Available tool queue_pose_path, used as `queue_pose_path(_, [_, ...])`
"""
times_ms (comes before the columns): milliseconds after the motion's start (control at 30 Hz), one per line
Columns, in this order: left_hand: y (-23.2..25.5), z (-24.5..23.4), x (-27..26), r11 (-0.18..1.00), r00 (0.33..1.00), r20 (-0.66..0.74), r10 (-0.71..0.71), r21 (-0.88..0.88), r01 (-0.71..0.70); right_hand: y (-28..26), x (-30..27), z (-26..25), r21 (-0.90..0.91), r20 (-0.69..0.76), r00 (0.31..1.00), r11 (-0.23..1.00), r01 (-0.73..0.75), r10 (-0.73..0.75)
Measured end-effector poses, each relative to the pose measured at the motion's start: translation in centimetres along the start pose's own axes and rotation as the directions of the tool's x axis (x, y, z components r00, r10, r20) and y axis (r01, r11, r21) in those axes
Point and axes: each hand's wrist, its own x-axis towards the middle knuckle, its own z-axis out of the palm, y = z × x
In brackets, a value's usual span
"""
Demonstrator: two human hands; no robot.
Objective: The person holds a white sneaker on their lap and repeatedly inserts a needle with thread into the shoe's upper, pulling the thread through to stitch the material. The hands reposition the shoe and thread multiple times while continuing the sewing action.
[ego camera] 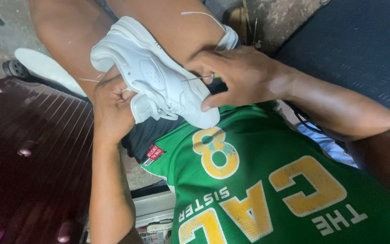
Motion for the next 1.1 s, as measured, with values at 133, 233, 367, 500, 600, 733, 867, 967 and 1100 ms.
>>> queue_pose_path(133, [-0.3, 0.5, -0.5, 0.989, 0.993, -0.041, -0.112, -0.101, 0.107, 0.9, -0.4, -1.1, 0.075, 0.165, 0.971, 0.98, -0.185, 0.171])
queue_pose_path(233, [-0.3, 0.8, -0.6, 0.968, 0.981, -0.027, -0.194, -0.17, 0.187, 1.5, -1.4, -2.1, 0.056, 0.229, 0.958, 0.981, -0.187, 0.17])
queue_pose_path(367, [0.4, -0.3, -0.1, 0.956, 0.956, 0.067, -0.286, 0.084, 0.28, 1.5, -1.4, -3.5, 0.217, 0.14, 0.99, 0.976, -0.028, -0.003])
queue_pose_path(500, [0.9, -1.1, 0.4, 0.99, 0.977, 0.189, 0.102, 0.074, -0.118, 1.1, -1.4, -2.8, 0.493, -0.079, 0.994, 0.864, 0.106, -0.076])
queue_pose_path(600, [0.9, -0.8, 0.7, 0.952, 0.961, 0.231, -0.153, 0.294, 0.082, 0.0, -1.3, -1.1, 0.741, -0.094, 0.992, 0.672, 0.012, 0.086])
queue_pose_path(733, [0.4, -0.7, 0.6, 0.934, 0.97, 0.238, -0.051, 0.355, -0.039, -1.3, 0.1, 0.7, 0.854, -0.029, 0.994, 0.52, -0.03, 0.105])
queue_pose_path(867, [0.2, -0.4, 0.5, 0.928, 0.967, 0.24, -0.084, 0.371, -0.012, -2.1, 1.1, 1.9, 0.702, 0.046, 0.989, 0.699, -0.134, 0.143])
queue_pose_path(967, [0.2, -0.3, 0.4, 0.937, 0.975, 0.198, -0.105, 0.348, 0.03, -2.3, 2.9, 2.6, 0.483, -0.166, 0.986, 0.874, 0.053, 0.032])
queue_pose_path(1100, [0.3, -0.4, 0.6, 0.96, 0.987, 0.152, -0.044, 0.281, 0.0, -2.2, 5.4, 3.3, 0.581, -0.127, 0.978, 0.812, -0.062, 0.166])
